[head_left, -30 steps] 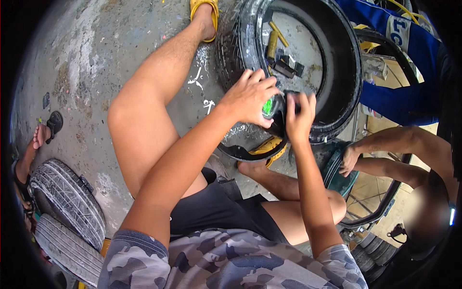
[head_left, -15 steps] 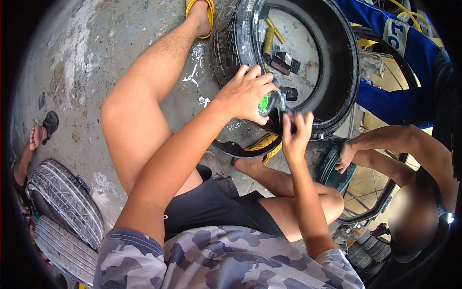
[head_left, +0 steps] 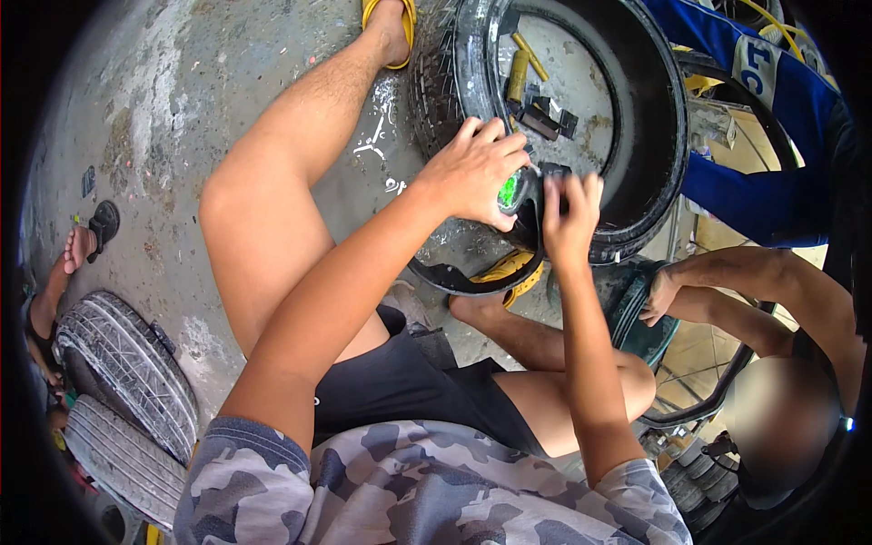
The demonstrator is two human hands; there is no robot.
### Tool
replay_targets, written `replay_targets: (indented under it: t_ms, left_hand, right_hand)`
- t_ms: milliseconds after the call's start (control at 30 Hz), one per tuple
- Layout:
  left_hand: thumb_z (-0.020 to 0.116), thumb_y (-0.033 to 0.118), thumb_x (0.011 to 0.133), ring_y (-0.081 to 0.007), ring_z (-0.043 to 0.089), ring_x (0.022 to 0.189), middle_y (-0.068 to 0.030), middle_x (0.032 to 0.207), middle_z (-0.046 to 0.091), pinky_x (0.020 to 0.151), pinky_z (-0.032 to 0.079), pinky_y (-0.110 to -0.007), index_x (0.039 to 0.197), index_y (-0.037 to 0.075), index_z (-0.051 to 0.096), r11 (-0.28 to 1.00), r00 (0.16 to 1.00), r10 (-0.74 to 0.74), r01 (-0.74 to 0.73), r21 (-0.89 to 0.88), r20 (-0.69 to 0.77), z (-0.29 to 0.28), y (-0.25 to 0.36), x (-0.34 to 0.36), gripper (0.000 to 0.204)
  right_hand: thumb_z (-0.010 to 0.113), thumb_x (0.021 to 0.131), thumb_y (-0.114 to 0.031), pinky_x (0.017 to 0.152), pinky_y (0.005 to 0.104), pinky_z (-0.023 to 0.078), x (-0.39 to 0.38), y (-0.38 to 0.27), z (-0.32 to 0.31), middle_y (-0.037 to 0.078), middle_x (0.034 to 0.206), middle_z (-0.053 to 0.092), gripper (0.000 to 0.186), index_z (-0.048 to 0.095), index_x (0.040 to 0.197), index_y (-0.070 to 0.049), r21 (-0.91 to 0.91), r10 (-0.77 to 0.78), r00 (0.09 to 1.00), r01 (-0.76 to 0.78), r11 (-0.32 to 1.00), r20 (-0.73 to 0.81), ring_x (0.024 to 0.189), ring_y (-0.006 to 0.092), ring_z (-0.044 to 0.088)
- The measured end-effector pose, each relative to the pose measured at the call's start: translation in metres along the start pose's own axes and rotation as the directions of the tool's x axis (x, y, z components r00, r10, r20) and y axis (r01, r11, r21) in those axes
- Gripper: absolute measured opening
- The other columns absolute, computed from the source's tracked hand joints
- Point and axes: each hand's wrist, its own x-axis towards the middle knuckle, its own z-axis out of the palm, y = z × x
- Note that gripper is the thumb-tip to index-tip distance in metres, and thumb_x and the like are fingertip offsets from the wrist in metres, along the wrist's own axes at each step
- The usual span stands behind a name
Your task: Clean and repair the inner rim or a part of a disassembled tire using a brush and soapy water.
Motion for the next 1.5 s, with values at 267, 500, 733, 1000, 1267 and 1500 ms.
replay_targets:
  t_ms: [267,500,733,1000,1267,1500]
  left_hand:
    - [0.083,0.047,0.054,-0.0289,0.046,0.115,-0.0095,0.120,0.055,0.100,0.035,-0.043,0.114,0.007,0.065,0.999,0.997,-0.026,0.024,0.024,0.079,-0.006,0.002,0.000,0.075]
    - [0.082,0.046,0.054,-0.0272,0.047,0.113,-0.0081,0.117,0.055,0.099,0.035,-0.042,0.112,0.007,0.065,1.000,0.999,-0.014,0.013,0.018,0.036,-0.007,-0.003,-0.006,0.072]
    - [0.081,0.049,0.055,-0.0272,0.047,0.115,-0.0083,0.120,0.055,0.100,0.035,-0.042,0.113,0.007,0.065,0.999,1.000,-0.003,0.002,0.033,0.017,0.000,0.002,0.003,0.073]
    - [0.082,0.049,0.055,-0.0271,0.047,0.115,-0.0088,0.121,0.055,0.100,0.035,-0.041,0.113,0.007,0.065,0.998,0.998,-0.009,0.006,0.055,0.055,-0.001,0.003,-0.002,0.073]
    - [0.081,0.047,0.054,-0.0269,0.047,0.116,-0.0097,0.123,0.056,0.100,0.034,-0.041,0.112,0.005,0.065,0.999,1.000,-0.006,0.005,0.032,0.026,0.001,-0.003,-0.002,0.074]
    - [0.080,0.048,0.054,-0.0272,0.048,0.113,-0.0100,0.120,0.056,0.098,0.035,-0.042,0.110,0.004,0.066,1.000,1.000,0.004,-0.004,0.028,-0.007,0.000,0.000,-0.004,0.073]
  right_hand:
    - [0.072,0.082,-0.004,0.073,0.0428,0.040,-0.037,0.004,-0.012,0.015,0.080,0.047,0.012,0.061,0.081,0.001,0.134,-0.060,0.998,0.057,0.989,0.022,0.078,0.0332,0.047]
    - [0.071,0.083,-0.002,0.071,0.0409,0.039,-0.020,-0.002,-0.001,0.015,0.079,0.044,0.013,0.058,0.081,0.001,0.154,-0.043,0.999,0.044,0.987,-0.007,0.079,0.0332,0.045]
    - [0.069,0.084,-0.004,0.071,0.0433,0.039,0.024,0.011,0.008,0.016,0.080,0.045,0.014,0.057,0.080,0.001,0.087,-0.011,0.999,0.008,0.996,0.035,0.080,0.0353,0.046]
    - [0.070,0.084,-0.003,0.071,0.0425,0.040,-0.015,-0.013,-0.001,0.015,0.081,0.049,0.011,0.060,0.079,0.000,0.055,0.036,0.999,-0.035,0.998,-0.029,0.079,0.0336,0.048]
    - [0.069,0.085,-0.007,0.070,0.0452,0.039,-0.024,-0.042,0.018,0.016,0.080,0.049,0.013,0.058,0.078,-0.003,-0.085,0.182,0.972,-0.196,0.977,-0.147,0.080,0.0358,0.048]
    - [0.070,0.086,-0.010,0.070,0.0466,0.040,-0.035,-0.057,0.024,0.016,0.083,0.046,0.015,0.057,0.081,-0.003,-0.104,0.211,0.952,-0.238,0.966,-0.221,0.081,0.0343,0.046]
